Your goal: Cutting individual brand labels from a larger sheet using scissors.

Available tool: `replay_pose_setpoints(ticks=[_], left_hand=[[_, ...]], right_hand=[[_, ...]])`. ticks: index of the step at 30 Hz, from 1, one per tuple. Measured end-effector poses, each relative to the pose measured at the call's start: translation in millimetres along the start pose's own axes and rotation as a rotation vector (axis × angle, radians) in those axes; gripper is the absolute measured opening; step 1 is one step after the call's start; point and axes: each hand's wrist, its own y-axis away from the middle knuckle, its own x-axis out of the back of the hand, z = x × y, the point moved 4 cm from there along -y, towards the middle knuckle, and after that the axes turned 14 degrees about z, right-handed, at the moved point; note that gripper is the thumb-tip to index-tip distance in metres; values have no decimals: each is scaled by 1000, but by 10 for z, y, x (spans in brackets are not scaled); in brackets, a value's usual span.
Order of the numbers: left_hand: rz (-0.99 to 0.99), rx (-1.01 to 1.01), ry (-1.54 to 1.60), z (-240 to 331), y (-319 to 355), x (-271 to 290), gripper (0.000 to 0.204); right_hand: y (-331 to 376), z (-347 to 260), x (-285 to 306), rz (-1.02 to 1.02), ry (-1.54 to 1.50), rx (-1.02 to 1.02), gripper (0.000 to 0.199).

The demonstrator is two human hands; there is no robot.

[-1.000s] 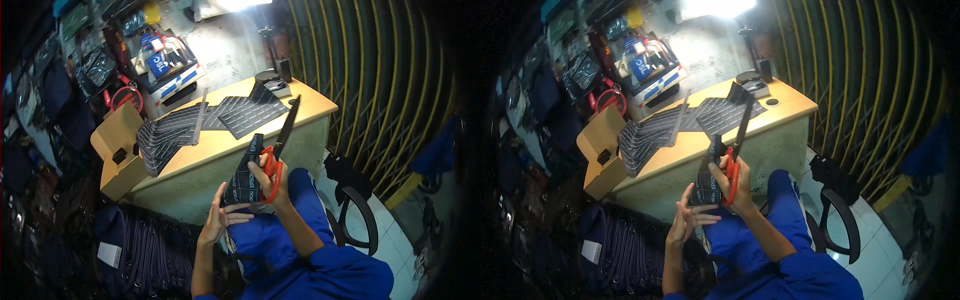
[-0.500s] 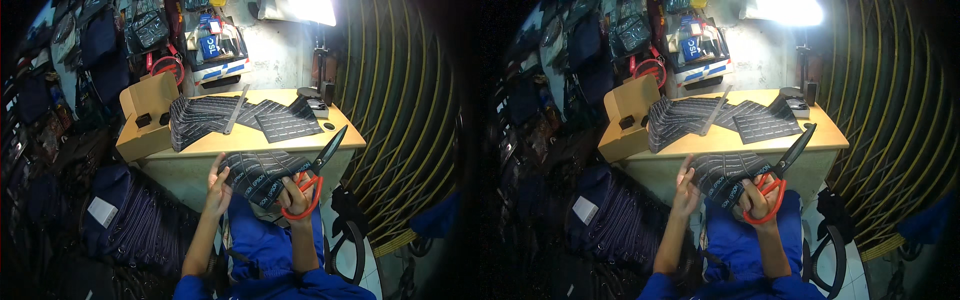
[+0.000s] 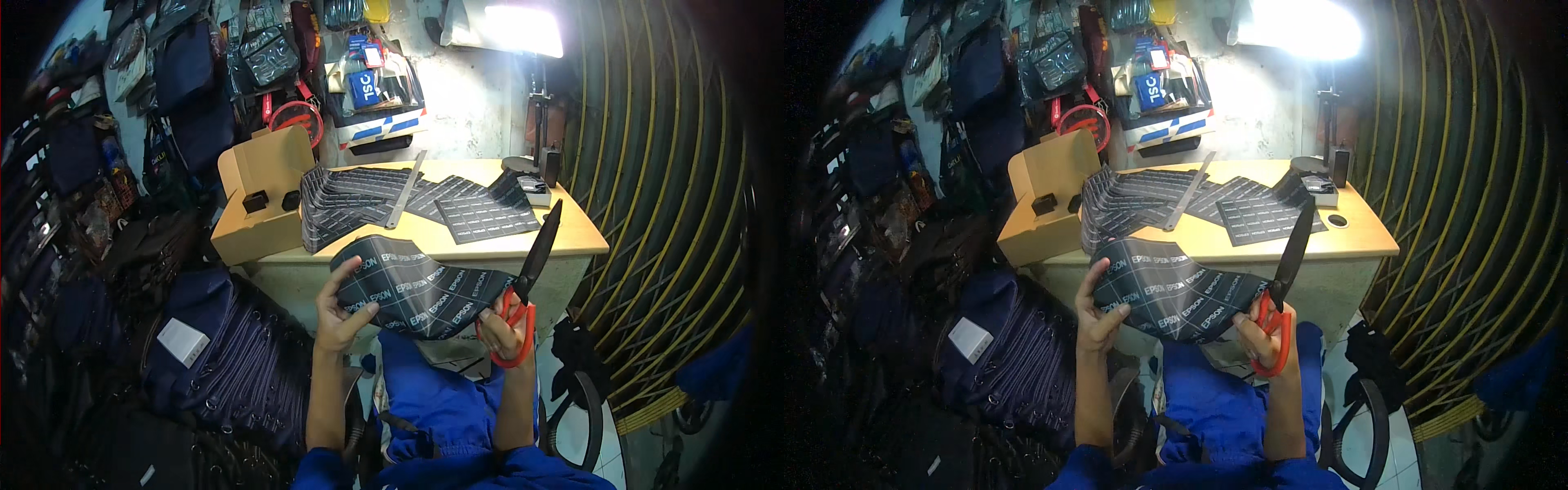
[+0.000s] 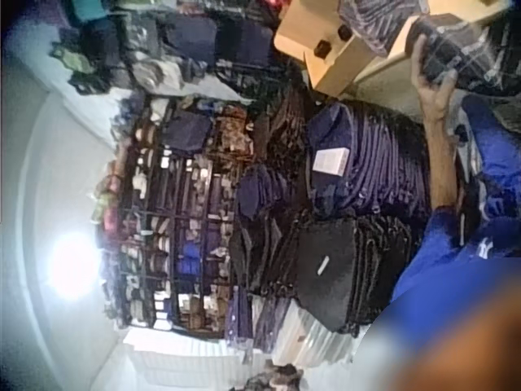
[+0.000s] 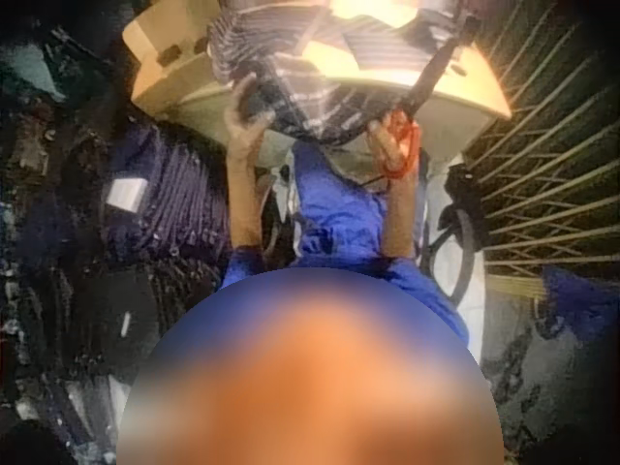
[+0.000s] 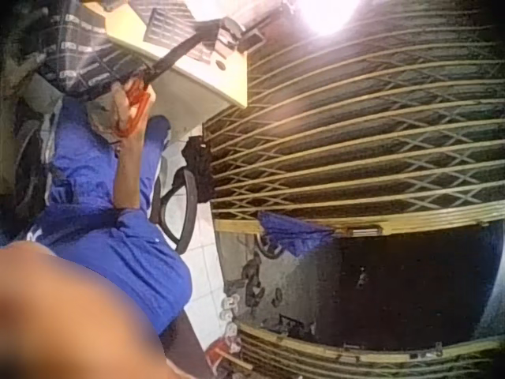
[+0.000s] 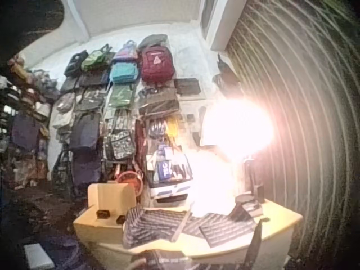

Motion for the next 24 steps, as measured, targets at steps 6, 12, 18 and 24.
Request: replay_pose_setpoints(ticks=[6,12,18,24], left_hand=[[36,69,143,124,42,81,60],[100,108,154,99,76,197,48],[212,24,139,83,102,309,42],[175,70,297,74,18,477,36]], right_hand=[[-42,125,6,-270,-114,-18,22],[-89,230,-113,-471,-346,-39,38],[-48,275,-147,-311,-303,-158,28],[-8,225,-166,-208,-154,-120,28]])
